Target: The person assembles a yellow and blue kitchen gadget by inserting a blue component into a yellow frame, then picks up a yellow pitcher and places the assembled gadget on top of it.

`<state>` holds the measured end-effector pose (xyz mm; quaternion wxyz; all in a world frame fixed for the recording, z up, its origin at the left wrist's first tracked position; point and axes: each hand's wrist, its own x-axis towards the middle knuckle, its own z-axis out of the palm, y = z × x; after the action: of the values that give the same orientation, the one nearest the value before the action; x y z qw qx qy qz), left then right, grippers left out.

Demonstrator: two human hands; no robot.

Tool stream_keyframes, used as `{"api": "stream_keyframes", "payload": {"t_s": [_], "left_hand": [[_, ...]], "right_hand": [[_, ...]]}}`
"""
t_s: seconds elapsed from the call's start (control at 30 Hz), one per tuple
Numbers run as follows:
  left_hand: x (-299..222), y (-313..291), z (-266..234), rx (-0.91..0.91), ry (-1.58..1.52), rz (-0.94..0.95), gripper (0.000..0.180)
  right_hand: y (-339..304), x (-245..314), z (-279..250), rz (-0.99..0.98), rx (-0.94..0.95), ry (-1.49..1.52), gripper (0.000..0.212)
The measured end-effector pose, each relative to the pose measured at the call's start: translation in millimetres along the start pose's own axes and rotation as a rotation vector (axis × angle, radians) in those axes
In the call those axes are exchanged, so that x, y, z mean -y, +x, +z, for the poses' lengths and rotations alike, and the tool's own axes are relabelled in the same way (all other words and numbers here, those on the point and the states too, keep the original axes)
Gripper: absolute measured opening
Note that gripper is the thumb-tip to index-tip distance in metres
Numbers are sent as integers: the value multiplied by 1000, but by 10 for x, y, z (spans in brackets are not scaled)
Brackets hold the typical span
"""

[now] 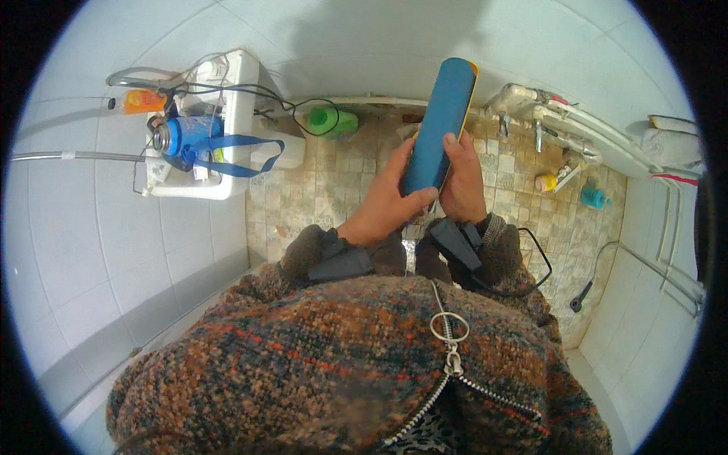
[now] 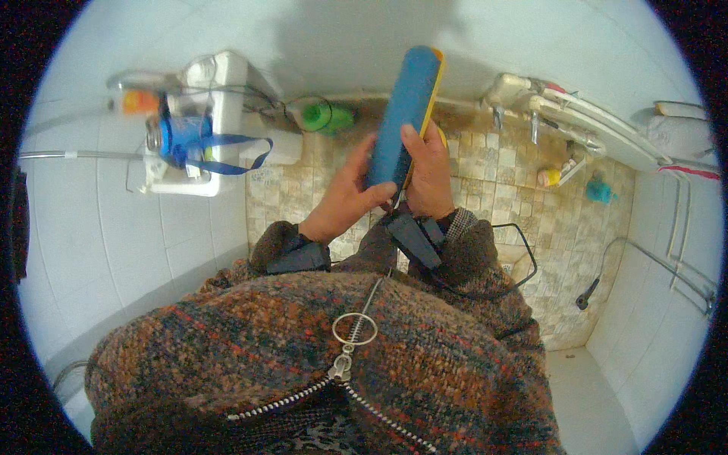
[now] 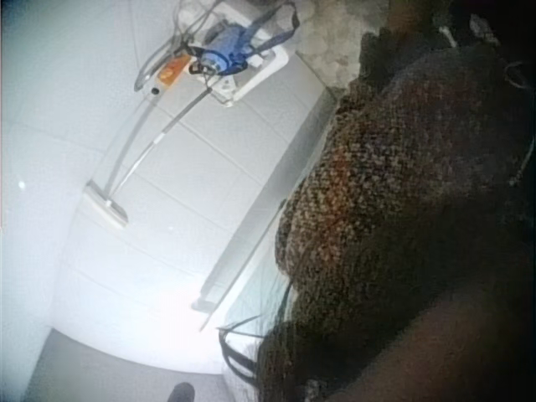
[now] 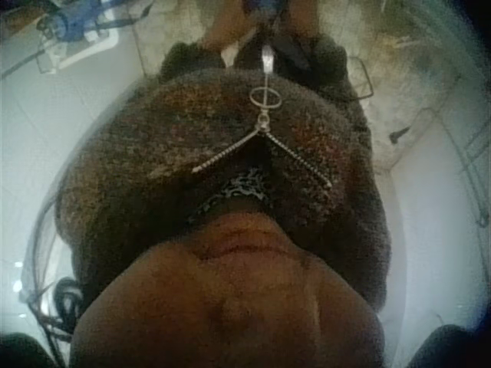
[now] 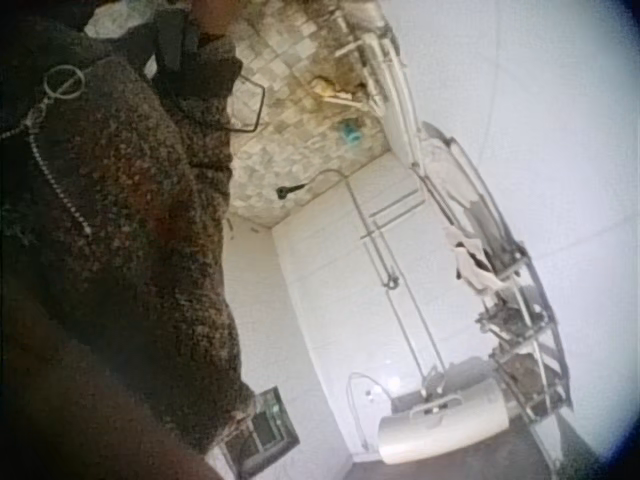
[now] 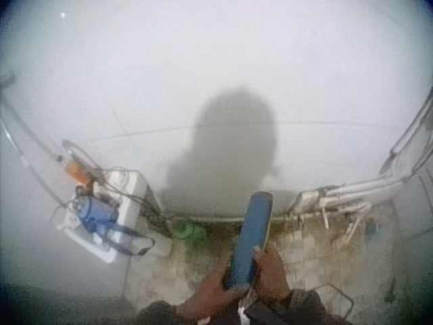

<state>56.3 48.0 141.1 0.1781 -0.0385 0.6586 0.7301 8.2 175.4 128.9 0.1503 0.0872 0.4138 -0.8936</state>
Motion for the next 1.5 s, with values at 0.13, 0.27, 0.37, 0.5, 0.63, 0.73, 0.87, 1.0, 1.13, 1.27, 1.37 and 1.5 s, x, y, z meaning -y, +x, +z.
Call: {"api": "stream_keyframes", "payload": {"t_s": [0.13,0.27,0.37,0.5,0.63,0.73,0.87,1.0,1.13,1.27,1.37,1.5], "left_hand": [[-21,-35,1,79,9,104,88],[-81,-82,14,136,-51,43,94],[-80,-75,56,108,-66,48,94],[-22,-48,69,40,-70,109,91],[17,-48,40,55,-23,107,87],[5,-34,42,9,96,115,86],[-58,-32,59,0,91,115,85],[-129,-60,32,34,24,38,84],[-169,-57,48,3,58,29,79],[-199,-75,49,-46,84,24,74],[-190,-81,51,-41,24,69,73],[-154,-69,35,-32,93,123,75]], "right_hand": [[-4,5,-80,71,-18,29,28],[47,33,-129,91,-38,147,34],[58,26,-132,87,-8,119,44],[40,-18,-92,62,-4,107,41],[26,-8,-40,28,2,90,36],[1,-4,15,-11,-18,72,34],[-15,1,67,-38,-71,22,30],[-57,-5,81,-72,-111,-91,29],[-75,-40,82,-115,-86,-90,29],[-55,-51,66,5,-45,186,33],[-63,-29,52,8,-34,233,34],[-76,-1,42,-33,-38,221,33]]}}
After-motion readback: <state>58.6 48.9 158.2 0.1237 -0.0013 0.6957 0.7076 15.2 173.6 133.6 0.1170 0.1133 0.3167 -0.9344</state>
